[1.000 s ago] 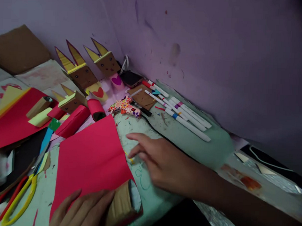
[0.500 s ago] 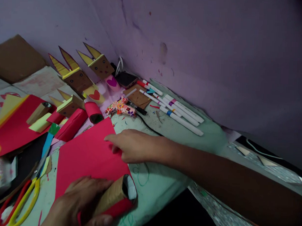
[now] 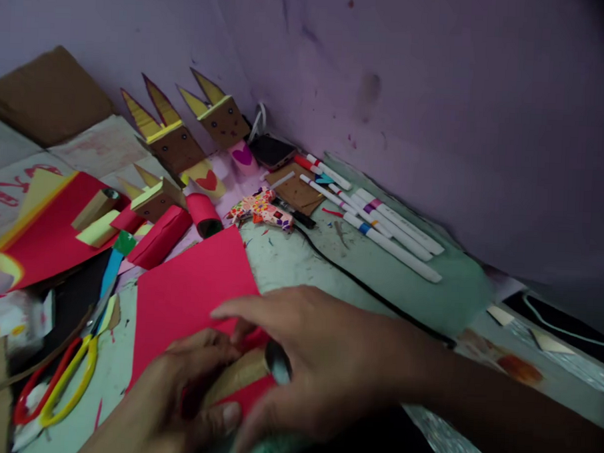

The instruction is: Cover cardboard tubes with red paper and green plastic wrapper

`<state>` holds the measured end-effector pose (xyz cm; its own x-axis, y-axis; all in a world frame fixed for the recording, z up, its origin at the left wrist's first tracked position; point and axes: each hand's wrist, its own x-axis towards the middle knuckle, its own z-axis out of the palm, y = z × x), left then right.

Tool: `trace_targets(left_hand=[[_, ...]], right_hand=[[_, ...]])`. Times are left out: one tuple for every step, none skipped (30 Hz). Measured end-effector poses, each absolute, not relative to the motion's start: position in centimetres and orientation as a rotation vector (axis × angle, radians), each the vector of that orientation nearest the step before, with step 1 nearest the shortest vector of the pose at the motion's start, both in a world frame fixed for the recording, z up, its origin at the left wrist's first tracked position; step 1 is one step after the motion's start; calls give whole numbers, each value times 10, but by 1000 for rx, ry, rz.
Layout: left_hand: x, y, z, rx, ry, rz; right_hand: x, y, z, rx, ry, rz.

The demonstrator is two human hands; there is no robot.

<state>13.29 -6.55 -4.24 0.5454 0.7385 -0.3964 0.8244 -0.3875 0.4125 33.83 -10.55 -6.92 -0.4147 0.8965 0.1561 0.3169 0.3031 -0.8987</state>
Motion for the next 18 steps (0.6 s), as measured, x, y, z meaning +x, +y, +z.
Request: trace_targets(left_hand=[[140, -66, -38, 2207, 1190, -224], [146, -67, -35, 2205, 1152, -240], [151, -68, -31, 2232, 1099, -200], [154, -68, -28, 2273, 1080, -162], [153, -68, -26, 2318, 1083, -131], [148, -67, -24, 2364, 1117, -83], [139, -66, -23, 2401, 1181, -30], [126, -64, -22, 2428, 1259, 28], [110, -64, -21, 2438, 1345, 90], [92, -64, -20, 2444, 1410, 147], [73, -66, -20, 2454, 1451, 164], [53, -70, -21, 2457, 1502, 160], [34, -75, -22, 2464, 1518, 145], [18, -81, -25, 2456, 1518, 101], [4, -87, -29, 2444, 1499, 47], [-6, -94, -34, 2422, 1499, 27], [-13, -101, -41, 2407, 1494, 41], [-16, -107, -48, 2386, 1483, 99]], right_hand=[[336, -113, -71, -1032, -1907, 1088], [333, -119, -74, -1024, -1914, 1058], [330, -124, -77, -1034, -1926, 1026], [328, -128, -80, -1063, -1938, 1002], [325, -131, -82, -1101, -1955, 980], [323, -133, -84, -1134, -1980, 962], [321, -134, -85, -1159, -2006, 938], [320, -134, -86, -1179, -2029, 905], [319, -134, -86, -1190, -2047, 863], [318, -133, -85, -1189, -2064, 824], [317, -132, -85, -1171, -2082, 786], [316, -132, -84, -1159, -2101, 751], [314, -131, -84, -1147, -2120, 716], [313, -131, -84, -1139, -2139, 687], [311, -130, -84, -1140, -2155, 665], [309, -130, -84, -1156, -2164, 648], [308, -130, -84, -1175, -2167, 637], [306, -130, -85, -1188, -2174, 638]])
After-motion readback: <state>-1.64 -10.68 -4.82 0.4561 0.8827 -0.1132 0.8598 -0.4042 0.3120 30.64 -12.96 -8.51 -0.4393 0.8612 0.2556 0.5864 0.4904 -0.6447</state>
